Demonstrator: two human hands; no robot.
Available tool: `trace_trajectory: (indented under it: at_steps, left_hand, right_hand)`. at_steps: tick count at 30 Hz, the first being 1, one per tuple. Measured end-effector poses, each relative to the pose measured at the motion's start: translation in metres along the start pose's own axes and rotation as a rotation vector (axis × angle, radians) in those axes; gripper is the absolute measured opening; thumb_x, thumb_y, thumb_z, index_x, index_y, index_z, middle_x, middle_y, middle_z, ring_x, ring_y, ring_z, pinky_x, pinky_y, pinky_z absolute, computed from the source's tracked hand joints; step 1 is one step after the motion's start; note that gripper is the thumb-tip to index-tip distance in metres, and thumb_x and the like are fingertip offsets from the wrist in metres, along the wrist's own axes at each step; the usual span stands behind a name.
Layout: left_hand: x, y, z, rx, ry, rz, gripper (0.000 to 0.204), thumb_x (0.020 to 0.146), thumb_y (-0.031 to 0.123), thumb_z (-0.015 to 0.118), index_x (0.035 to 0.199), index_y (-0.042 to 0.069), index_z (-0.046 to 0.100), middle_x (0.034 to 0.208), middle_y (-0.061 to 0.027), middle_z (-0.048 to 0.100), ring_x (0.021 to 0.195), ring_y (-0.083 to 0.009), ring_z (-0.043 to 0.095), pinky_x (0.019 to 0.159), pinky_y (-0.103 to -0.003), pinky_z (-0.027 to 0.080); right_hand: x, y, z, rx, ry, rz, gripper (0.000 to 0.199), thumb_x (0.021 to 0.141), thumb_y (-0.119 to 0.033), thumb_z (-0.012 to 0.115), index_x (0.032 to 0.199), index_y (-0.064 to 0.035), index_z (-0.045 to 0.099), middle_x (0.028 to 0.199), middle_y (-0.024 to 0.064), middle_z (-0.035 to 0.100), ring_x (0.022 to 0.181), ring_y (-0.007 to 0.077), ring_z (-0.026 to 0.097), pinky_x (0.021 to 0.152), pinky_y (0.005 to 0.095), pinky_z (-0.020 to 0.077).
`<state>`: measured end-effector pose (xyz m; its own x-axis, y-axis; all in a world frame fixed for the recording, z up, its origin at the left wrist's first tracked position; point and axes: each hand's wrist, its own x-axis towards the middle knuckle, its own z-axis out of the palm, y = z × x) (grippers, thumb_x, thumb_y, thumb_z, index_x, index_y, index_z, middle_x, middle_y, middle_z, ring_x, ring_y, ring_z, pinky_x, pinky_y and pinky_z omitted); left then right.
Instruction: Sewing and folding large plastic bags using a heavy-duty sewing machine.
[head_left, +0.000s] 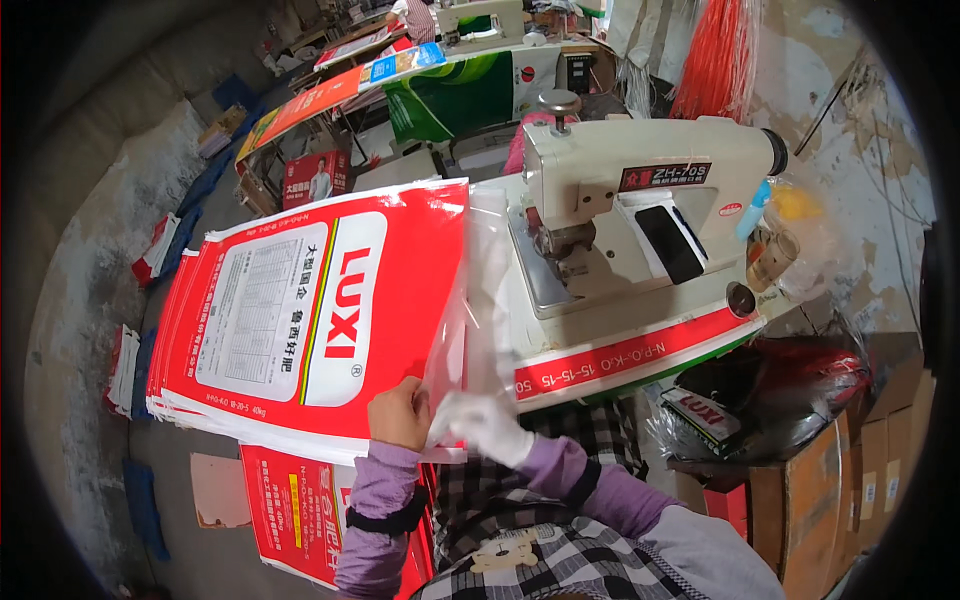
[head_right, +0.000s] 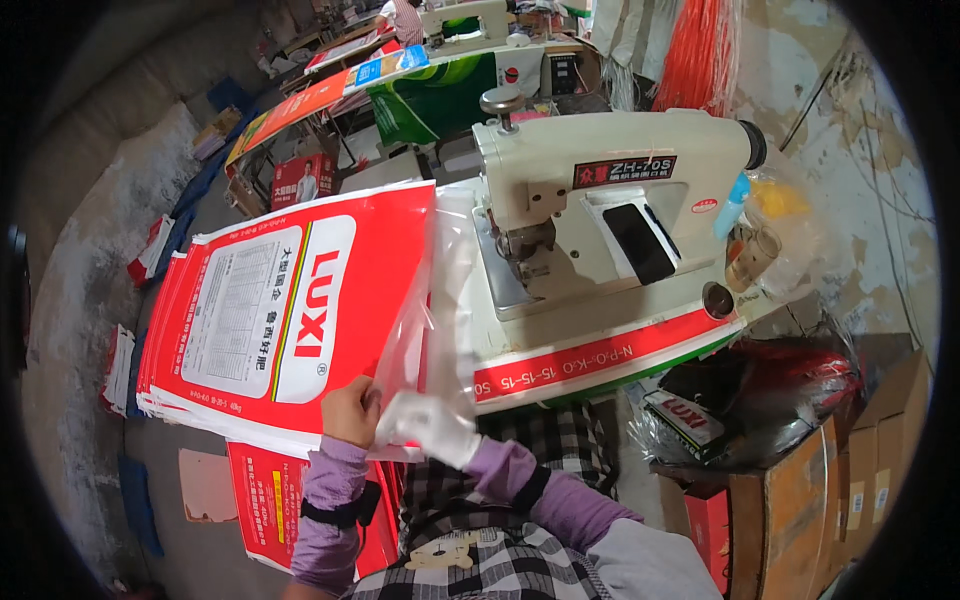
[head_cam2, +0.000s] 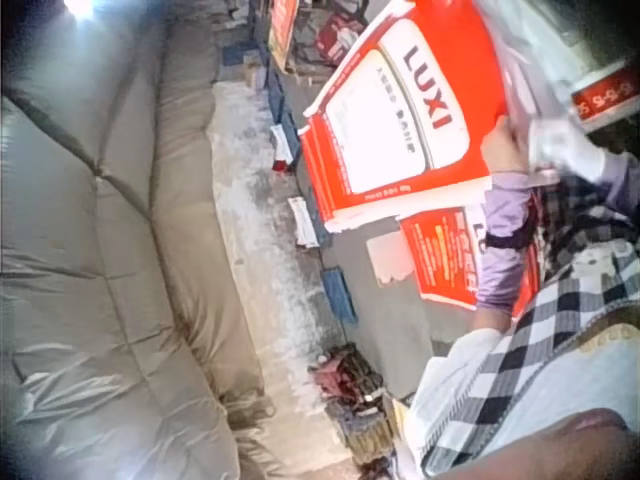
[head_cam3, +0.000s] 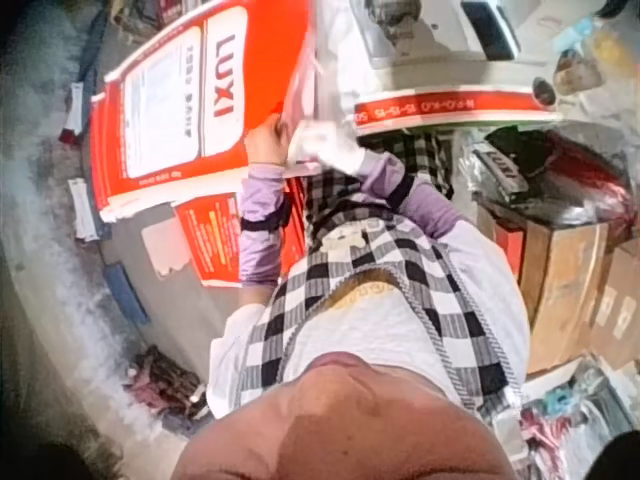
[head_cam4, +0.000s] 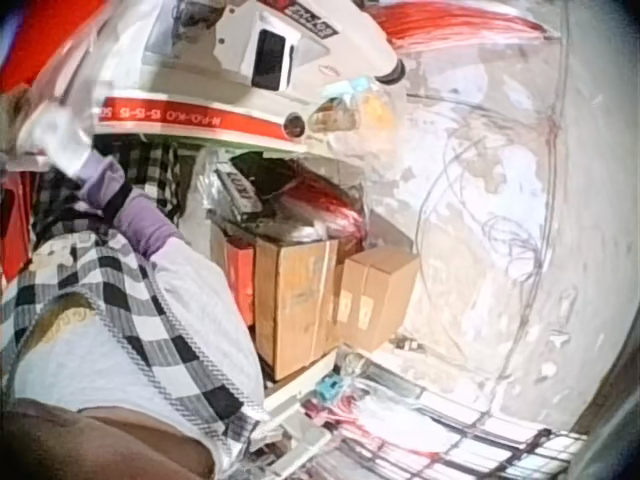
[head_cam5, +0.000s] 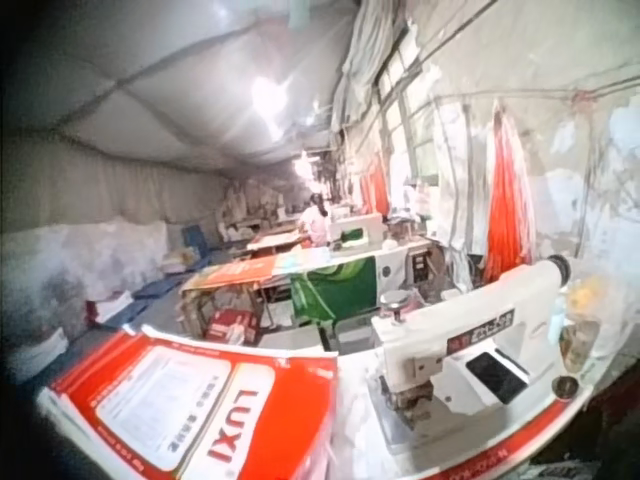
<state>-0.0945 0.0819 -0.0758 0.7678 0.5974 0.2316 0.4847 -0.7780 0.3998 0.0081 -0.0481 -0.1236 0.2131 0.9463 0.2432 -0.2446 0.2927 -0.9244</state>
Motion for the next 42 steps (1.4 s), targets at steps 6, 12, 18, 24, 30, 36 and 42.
trace_trajectory:
  at_steps: [6,12,18,24,30,36,42]
  left_hand:
    - [-0.006,0.046,-0.057,0.022,0.051,0.171,0.004,0.077,0.006,0.062,0.078,0.004,0.059,0.064,-0.0189,0.058,0.06,-0.0385,0.06,0.053,-0.045,0.046]
    - [-0.177,-0.015,-0.144,0.119,-0.252,0.015,0.022,0.082,0.009,0.065,0.103,0.006,0.067,0.081,-0.0164,0.066,0.067,-0.0325,0.063,0.063,-0.039,0.051]
    - [-0.191,-0.006,-0.165,0.099,-0.087,-0.161,0.016,0.079,0.003,0.064,0.094,0.005,0.07,0.073,-0.0162,0.063,0.065,-0.0322,0.062,0.059,-0.037,0.049]
    - [-0.182,-0.008,-0.156,0.098,0.107,-0.169,0.009,0.082,0.006,0.064,0.09,0.003,0.064,0.066,-0.0151,0.053,0.06,-0.028,0.055,0.058,-0.039,0.045]
    - [-0.193,-0.057,-0.144,-0.004,0.197,-0.369,0.017,0.078,0.007,0.07,0.078,-0.004,0.057,0.06,-0.0112,0.057,0.063,-0.0183,0.064,0.056,-0.036,0.051]
    - [-0.21,-0.054,-0.161,0.27,-0.169,0.03,0.015,0.081,0.009,0.069,0.083,-0.004,0.061,0.064,-0.0071,0.061,0.061,-0.0177,0.062,0.053,-0.038,0.048]
    - [-0.223,-0.18,-0.19,-0.197,0.1,-0.367,0.034,0.091,0.029,0.056,0.103,-0.002,0.059,0.094,-0.0097,0.064,0.082,-0.0188,0.062,0.069,-0.036,0.051]
  right_hand:
    - [0.067,0.059,0.008,-0.931,-0.049,0.118,0.014,0.086,-0.008,0.051,0.09,-0.0058,0.063,0.094,0.0045,0.059,0.074,0.0184,0.063,0.06,0.0334,0.0505]
    - [0.08,0.042,-0.027,-1.286,-0.018,0.296,0.012,0.083,-0.017,0.06,0.089,-0.0081,0.066,0.091,0.0074,0.063,0.073,0.0216,0.063,0.06,0.0368,0.0505]
    - [0.05,-0.005,-0.105,-0.993,0.776,0.256,0.016,0.079,-0.023,0.069,0.088,-0.0093,0.068,0.091,0.0099,0.065,0.078,0.0242,0.064,0.065,0.0391,0.0506]
    - [0.029,-0.033,-0.086,-0.814,1.34,-0.319,0.02,0.074,-0.015,0.074,0.091,-0.0074,0.067,0.095,0.0082,0.065,0.099,0.0244,0.06,0.089,0.0353,0.0461]
    - [0.024,-0.026,-0.125,-1.346,0.57,-0.389,0.014,0.078,-0.012,0.067,0.092,-0.0084,0.067,0.08,0.0073,0.066,0.083,0.0246,0.064,0.075,0.0349,0.0503]
    - [0.042,-0.017,-0.145,-1.236,0.64,-0.105,0.015,0.077,-0.019,0.066,0.071,-0.006,0.064,0.051,0.0112,0.055,0.05,0.0288,0.06,0.051,0.0423,0.0469]
    - [0.074,-0.08,-0.105,-1.574,-0.112,-0.747,0.042,0.07,-0.009,0.058,0.111,-0.0142,0.061,0.126,0.0054,0.058,0.125,0.0275,0.046,0.1,0.0469,0.0409]
